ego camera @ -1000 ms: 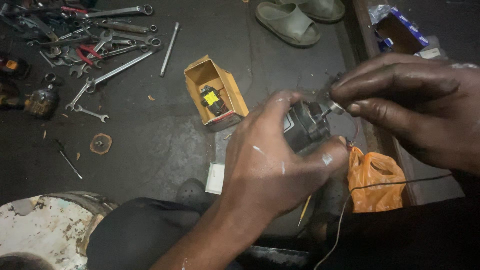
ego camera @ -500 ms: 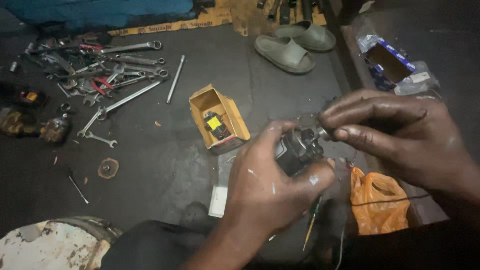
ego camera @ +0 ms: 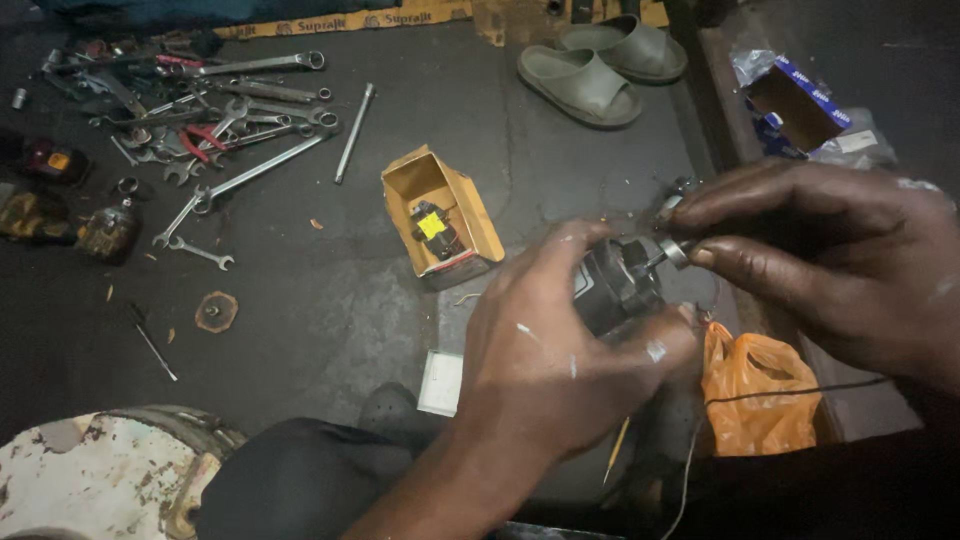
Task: The person is repairing a small electrical component, likely a starter motor, in a workshop setting. They disassemble the unit, clean internal parts with a screwdriver, and reassemble the casing and internal mechanisms.
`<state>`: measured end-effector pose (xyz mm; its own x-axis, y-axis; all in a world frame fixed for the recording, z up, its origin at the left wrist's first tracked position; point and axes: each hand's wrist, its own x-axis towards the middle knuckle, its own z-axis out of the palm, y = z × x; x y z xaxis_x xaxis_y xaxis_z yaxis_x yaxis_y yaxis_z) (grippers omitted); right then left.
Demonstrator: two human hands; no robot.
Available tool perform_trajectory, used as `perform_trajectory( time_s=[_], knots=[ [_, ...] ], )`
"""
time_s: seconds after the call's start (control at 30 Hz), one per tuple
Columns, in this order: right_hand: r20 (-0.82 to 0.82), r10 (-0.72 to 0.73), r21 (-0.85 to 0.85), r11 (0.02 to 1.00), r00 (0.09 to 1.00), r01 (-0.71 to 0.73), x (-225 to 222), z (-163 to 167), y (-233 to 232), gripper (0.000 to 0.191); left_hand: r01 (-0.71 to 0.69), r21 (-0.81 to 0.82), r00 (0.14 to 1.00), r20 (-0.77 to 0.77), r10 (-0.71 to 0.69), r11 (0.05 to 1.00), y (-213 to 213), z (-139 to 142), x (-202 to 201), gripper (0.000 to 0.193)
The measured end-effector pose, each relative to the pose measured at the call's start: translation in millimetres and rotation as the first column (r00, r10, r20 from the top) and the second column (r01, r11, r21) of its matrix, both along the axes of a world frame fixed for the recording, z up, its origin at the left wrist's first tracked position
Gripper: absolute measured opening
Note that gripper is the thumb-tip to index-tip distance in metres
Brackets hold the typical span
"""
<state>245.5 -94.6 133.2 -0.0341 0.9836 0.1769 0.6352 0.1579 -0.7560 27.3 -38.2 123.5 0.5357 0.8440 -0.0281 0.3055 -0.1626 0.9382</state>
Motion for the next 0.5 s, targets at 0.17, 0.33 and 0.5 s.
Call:
perform_trajectory(
  time_s=[0.17,0.33,0.5],
  knots=[
    [0.044,-0.046,-0.027,0.999,0.998,0.047,-5,3,-1,0.019,-0.006,0.015,1.0,0.009,0.006,1.0,0,2,-2,0.064],
    [0.12,-0.017,0.035,0.999,0.993,0.013,-9,5,-2,0.016,-0.002,0.021,0.999,0.046,0.001,1.0,1,0,-2,0.062],
    [0.27,-0.029,0.005,1.0,0.963,0.029,-11,8,-3,0.021,0.042,-0.088,0.996,-0.071,-0.049,0.995,3,-3,-1,0.07]
  ],
)
